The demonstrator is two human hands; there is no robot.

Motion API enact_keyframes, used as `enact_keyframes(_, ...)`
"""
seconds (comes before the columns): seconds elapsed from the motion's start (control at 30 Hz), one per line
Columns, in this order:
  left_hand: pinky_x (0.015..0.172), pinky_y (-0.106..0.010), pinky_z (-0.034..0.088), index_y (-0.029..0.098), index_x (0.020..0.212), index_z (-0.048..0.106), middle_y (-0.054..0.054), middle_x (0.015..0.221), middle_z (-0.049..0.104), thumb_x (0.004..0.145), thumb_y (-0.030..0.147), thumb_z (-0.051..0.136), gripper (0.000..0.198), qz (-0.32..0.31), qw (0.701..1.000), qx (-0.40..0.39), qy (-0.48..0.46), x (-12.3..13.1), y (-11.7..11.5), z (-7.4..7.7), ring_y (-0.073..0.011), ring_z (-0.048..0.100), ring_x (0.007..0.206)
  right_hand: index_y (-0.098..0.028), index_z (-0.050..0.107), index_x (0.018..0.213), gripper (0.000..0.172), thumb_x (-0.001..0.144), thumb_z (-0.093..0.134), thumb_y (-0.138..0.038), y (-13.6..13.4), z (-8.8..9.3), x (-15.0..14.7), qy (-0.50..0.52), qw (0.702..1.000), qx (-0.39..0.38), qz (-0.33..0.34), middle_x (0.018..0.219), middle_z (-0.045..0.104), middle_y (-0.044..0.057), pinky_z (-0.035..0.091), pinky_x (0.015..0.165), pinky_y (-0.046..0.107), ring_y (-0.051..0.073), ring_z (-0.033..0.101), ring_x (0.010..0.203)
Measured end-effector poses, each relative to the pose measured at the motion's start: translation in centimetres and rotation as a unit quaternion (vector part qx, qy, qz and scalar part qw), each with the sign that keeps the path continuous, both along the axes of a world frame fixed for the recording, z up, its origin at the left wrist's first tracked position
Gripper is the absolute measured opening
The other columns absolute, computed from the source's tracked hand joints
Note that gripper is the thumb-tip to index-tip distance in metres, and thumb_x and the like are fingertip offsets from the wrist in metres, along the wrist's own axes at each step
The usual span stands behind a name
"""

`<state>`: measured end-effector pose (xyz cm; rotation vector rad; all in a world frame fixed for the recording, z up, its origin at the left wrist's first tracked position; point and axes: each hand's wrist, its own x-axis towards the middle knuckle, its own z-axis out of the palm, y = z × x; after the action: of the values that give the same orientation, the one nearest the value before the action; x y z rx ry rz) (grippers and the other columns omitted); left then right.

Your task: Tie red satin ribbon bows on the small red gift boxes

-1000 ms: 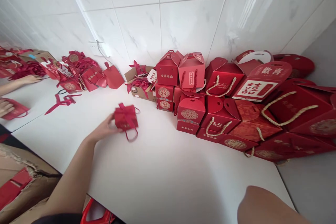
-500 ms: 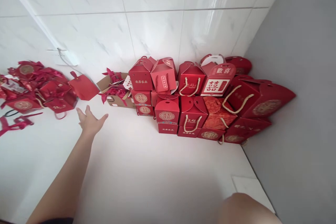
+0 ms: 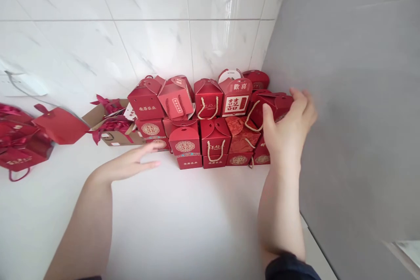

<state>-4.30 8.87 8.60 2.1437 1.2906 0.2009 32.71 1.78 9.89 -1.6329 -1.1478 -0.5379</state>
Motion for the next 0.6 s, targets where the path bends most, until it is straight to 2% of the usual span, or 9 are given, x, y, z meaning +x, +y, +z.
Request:
enact_keyframes(0.03, 0.096, -0.036, 0.051, 0.033, 0.141, 0.044, -0.006, 0.145, 0.049, 0.081, 0.060, 0.057, 0.067, -0.023, 0.998, -0.057, 0.028, -0.3, -0.3, 0.0, -0.0290, 0.052, 0.129, -0.015, 0.036, 0.143, 0.063, 0.089, 0.056, -0.041, 0.4, -0.1, 1.4, 0.022, 0.999, -0.013, -0.022, 0.145, 0.039, 0.019, 0.026, 0.113, 0.054, 0.034, 0.032, 0.138)
enact_keyframes(0.07, 0.094, -0.034, 0.052, 0.032, 0.140, 0.046, -0.007, 0.139, 0.056, 0.080, 0.062, 0.057, 0.068, -0.021, 0.994, -0.089, 0.051, -0.5, -0.5, -0.1, -0.0286, 0.057, 0.124, -0.015, 0.032, 0.145, 0.068, 0.088, 0.057, -0.044, 0.6, -0.3, 2.6, 0.043, 0.998, -0.027, -0.031, 0.147, 0.038, 0.019, 0.028, 0.112, 0.053, 0.033, 0.032, 0.139)
enact_keyframes(0.1, 0.092, -0.034, 0.053, 0.031, 0.140, 0.047, -0.008, 0.135, 0.060, 0.079, 0.063, 0.057, 0.069, -0.004, 0.993, -0.099, 0.067, -0.8, -0.6, -0.2, -0.0283, 0.059, 0.121, -0.016, 0.027, 0.147, 0.074, 0.086, 0.057, -0.047, 0.9, -0.5, 3.4, 0.060, 0.997, -0.041, -0.035, 0.148, 0.036, 0.018, 0.030, 0.111, 0.053, 0.033, 0.032, 0.139)
enact_keyframes(0.17, 0.093, -0.033, 0.053, 0.032, 0.141, 0.045, -0.007, 0.137, 0.058, 0.078, 0.064, 0.057, 0.072, 0.029, 0.994, -0.081, 0.075, -1.3, -0.7, -0.4, -0.0281, 0.059, 0.122, -0.016, 0.021, 0.149, 0.086, 0.082, 0.060, -0.053, 1.2, -0.8, 4.1, 0.094, 0.992, -0.075, -0.043, 0.151, 0.033, 0.018, 0.033, 0.109, 0.054, 0.034, 0.033, 0.139)
enact_keyframes(0.27, 0.093, -0.033, 0.052, 0.033, 0.143, 0.042, -0.007, 0.142, 0.053, 0.079, 0.065, 0.055, 0.072, 0.042, 0.993, -0.075, 0.081, -1.8, -0.4, -0.4, -0.0282, 0.056, 0.125, -0.011, 0.025, 0.148, 0.098, 0.073, 0.066, -0.059, 1.2, -0.7, 3.5, 0.131, 0.980, -0.122, -0.086, 0.147, 0.035, 0.023, 0.032, 0.107, 0.059, 0.043, 0.033, 0.135)
enact_keyframes(0.33, 0.093, -0.032, 0.052, 0.033, 0.143, 0.042, -0.007, 0.140, 0.055, 0.079, 0.066, 0.054, 0.073, 0.049, 0.991, -0.089, 0.090, -2.3, -0.1, -0.3, -0.0275, 0.056, 0.125, -0.009, 0.032, 0.145, 0.097, 0.071, 0.069, -0.059, 1.1, -0.4, 2.7, 0.137, 0.978, -0.118, -0.106, 0.143, 0.036, 0.026, 0.030, 0.107, 0.059, 0.045, 0.032, 0.133)
enact_keyframes(0.4, 0.093, -0.031, 0.052, 0.033, 0.142, 0.042, -0.006, 0.138, 0.056, 0.079, 0.068, 0.053, 0.073, 0.070, 0.989, -0.092, 0.094, -3.0, 0.2, -0.2, -0.0263, 0.057, 0.124, -0.010, 0.033, 0.144, 0.094, 0.071, 0.072, -0.055, 0.8, 0.0, 2.2, 0.139, 0.982, -0.096, -0.087, 0.142, 0.033, 0.026, 0.031, 0.109, 0.055, 0.042, 0.033, 0.134)
enact_keyframes(0.5, 0.096, -0.031, 0.049, 0.031, 0.140, 0.043, -0.006, 0.136, 0.058, 0.077, 0.070, 0.053, 0.075, 0.119, 0.984, -0.077, 0.107, -4.3, 0.7, -0.1, -0.0255, 0.055, 0.125, -0.013, 0.016, 0.151, 0.106, 0.071, 0.073, -0.053, 0.3, 0.4, 2.3, 0.167, 0.978, -0.114, -0.047, 0.147, 0.022, 0.026, 0.034, 0.110, 0.053, 0.040, 0.033, 0.136)
enact_keyframes(0.6, 0.096, -0.034, 0.049, 0.029, 0.139, 0.045, -0.008, 0.133, 0.059, 0.075, 0.071, 0.055, 0.078, 0.179, 0.975, -0.067, 0.116, -6.2, 1.3, -0.3, -0.0272, 0.056, 0.123, -0.011, -0.008, 0.153, 0.115, 0.078, 0.062, -0.063, -0.7, 0.6, 3.2, 0.177, 0.966, -0.186, -0.017, 0.151, 0.011, 0.028, 0.025, 0.114, 0.060, 0.045, 0.016, 0.143)
